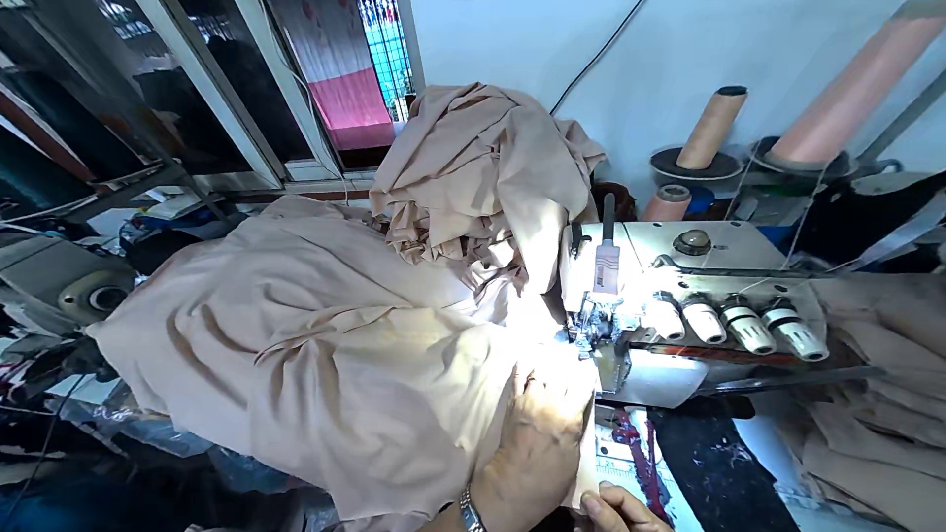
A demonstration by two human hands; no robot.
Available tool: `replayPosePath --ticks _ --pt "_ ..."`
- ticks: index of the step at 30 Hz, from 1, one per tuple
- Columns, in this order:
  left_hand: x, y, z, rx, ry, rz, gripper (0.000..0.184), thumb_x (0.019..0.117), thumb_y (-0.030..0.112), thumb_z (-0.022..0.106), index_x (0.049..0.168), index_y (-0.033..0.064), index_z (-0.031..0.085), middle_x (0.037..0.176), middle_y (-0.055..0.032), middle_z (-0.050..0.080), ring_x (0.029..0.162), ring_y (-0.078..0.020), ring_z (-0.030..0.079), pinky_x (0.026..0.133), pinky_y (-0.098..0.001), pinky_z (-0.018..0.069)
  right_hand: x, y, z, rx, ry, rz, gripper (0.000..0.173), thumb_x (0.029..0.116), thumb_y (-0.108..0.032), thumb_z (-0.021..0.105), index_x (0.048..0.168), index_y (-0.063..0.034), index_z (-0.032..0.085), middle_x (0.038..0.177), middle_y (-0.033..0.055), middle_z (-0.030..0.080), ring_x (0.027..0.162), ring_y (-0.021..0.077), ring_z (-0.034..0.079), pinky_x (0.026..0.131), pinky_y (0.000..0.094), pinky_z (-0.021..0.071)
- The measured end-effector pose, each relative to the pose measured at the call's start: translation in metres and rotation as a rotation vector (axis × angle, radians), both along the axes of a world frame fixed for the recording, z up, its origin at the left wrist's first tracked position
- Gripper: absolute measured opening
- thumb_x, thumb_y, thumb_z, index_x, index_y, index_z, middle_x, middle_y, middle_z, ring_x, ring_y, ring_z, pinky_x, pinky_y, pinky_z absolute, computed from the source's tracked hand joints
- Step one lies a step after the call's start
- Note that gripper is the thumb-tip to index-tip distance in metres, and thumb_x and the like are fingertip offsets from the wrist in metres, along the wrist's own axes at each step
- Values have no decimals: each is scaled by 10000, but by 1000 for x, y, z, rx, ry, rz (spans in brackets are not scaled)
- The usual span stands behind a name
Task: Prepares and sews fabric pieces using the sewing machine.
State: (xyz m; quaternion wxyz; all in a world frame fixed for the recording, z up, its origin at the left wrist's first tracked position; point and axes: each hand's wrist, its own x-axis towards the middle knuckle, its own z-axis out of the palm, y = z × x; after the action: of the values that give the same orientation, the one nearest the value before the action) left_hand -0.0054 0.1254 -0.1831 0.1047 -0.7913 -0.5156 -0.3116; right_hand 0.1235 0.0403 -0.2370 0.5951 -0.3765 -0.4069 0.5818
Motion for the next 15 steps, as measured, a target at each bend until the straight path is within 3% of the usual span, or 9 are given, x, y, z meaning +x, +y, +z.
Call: replayPosePath --ticks 3,5,7,9,11,12,15 --pt "-11 3 12 -201 -41 -24 284 969 130 561 1174 62 746 1042 -108 747 985 -269 719 892 -425 572 -5 7 6 1 13 -38 220 955 51 589 886 -114 717 788 -41 731 676 67 691 666 255 607" --pt "-20 13 29 -465 -69 20 314 992 147 524 1199 -17 692 1057 -184 704 1016 -313 689 905 -441 552 -10 18 14 1 1 -95 214 947 65 576 875 -96 697 770 -36 730 658 68 694 648 248 609" --pt "-27 27 41 -628 -172 54 342 993 193 562 1255 -15 635 1139 -183 681 1085 -291 662 950 -456 525 -15 34 24 3 -4 -158 199 928 74 568 849 -62 689 749 -20 711 632 77 681 622 249 608" --pt "-33 42 41 -630 -245 46 422 974 236 599 1355 57 594 1249 -141 670 1158 -256 646 995 -472 512 -20 53 33 14 -8 -209 173 920 70 570 835 -36 676 724 -2 694 604 83 669 585 239 600" --pt "-35 57 42 -500 -220 -39 384 1021 251 568 1367 85 597 1269 -122 659 1158 -245 640 995 -458 517 -24 72 40 -3 -34 -259 184 919 59 561 801 -37 664 687 -5 680 581 69 661 546 211 582" --pt "-37 64 41 -428 -192 -71 351 1028 234 560 1334 68 605 1229 -135 664 1123 -256 650 967 -454 528 -24 79 42 -16 -47 -275 214 934 57 554 768 -41 647 660 -4 670 568 66 656 533 200 571" --pt "-40 85 41 -387 -123 -30 364 1026 213 568 1326 14 623 1273 -185 659 1189 -304 636 1051 -477 486 -27 94 44 -7 -92 -316 327 951 56 549 655 -79 580 556 -30 614 481 28 588 474 165 507"
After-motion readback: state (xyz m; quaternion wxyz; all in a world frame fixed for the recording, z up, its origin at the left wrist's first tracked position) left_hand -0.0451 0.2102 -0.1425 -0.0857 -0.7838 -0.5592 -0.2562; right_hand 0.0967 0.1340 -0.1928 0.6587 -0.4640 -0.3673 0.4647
